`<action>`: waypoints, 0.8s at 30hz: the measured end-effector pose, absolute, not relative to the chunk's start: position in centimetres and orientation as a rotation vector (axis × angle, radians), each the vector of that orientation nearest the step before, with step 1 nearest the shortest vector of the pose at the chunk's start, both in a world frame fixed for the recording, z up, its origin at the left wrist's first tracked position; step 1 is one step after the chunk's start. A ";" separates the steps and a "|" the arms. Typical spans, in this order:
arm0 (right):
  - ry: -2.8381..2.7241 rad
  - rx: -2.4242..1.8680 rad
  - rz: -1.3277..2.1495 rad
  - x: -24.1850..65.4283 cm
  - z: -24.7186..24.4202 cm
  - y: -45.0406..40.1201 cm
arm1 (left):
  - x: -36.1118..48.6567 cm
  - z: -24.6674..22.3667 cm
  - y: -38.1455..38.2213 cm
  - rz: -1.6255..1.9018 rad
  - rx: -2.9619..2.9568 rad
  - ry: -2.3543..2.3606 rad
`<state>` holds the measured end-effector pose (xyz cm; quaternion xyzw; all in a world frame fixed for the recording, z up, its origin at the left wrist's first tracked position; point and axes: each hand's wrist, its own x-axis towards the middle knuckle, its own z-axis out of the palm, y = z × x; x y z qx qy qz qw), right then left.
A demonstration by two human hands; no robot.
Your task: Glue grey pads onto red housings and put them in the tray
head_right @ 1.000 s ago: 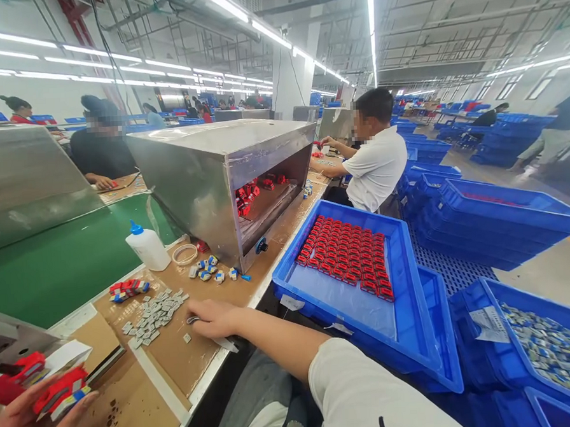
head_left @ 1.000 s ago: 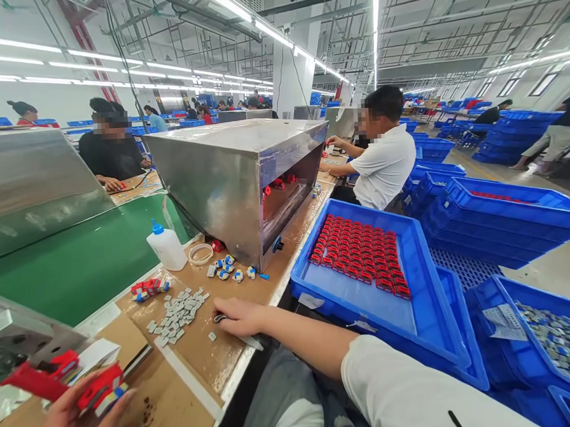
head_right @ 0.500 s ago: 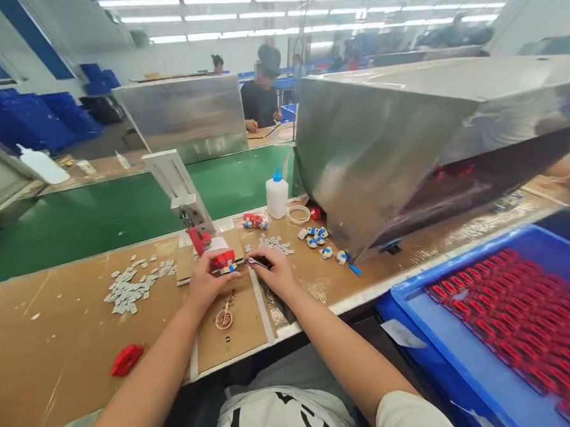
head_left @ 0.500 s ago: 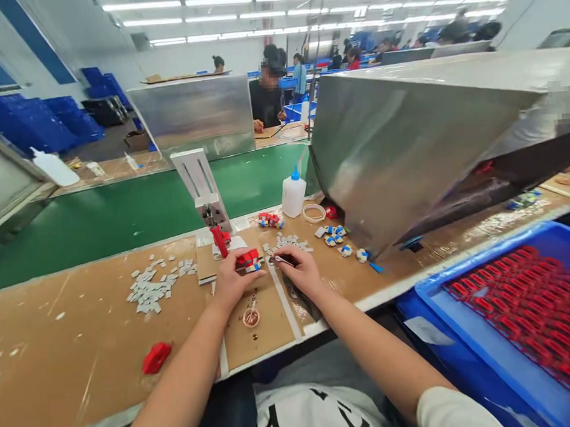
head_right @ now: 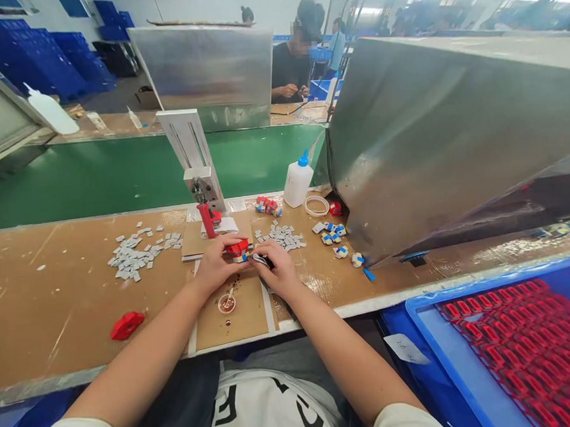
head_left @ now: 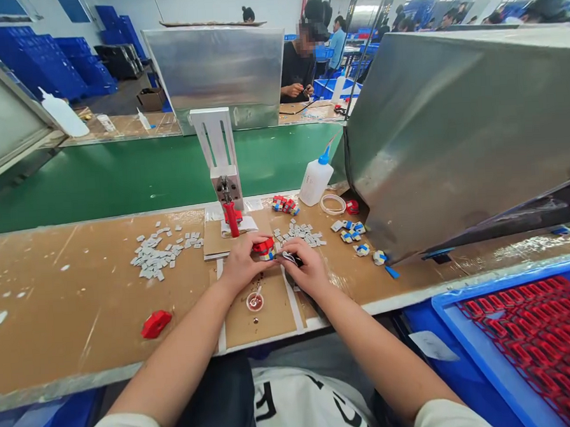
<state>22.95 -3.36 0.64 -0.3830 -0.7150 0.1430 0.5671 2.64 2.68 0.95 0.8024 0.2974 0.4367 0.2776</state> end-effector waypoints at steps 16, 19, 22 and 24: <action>-1.752 -0.934 0.229 22.4 -0.6 -2.3 | 2.6 0.9 3.3 1.068 2.355 0.840; -1.865 -0.994 0.175 22.4 -0.9 -2.0 | 2.1 1.0 3.5 1.031 2.418 0.868; -2.012 -1.081 0.156 22.6 -0.6 -1.4 | 1.9 1.2 4.4 1.040 2.488 0.921; -2.053 -1.134 0.140 22.8 -0.3 -0.9 | 1.8 1.3 4.9 1.063 2.522 0.951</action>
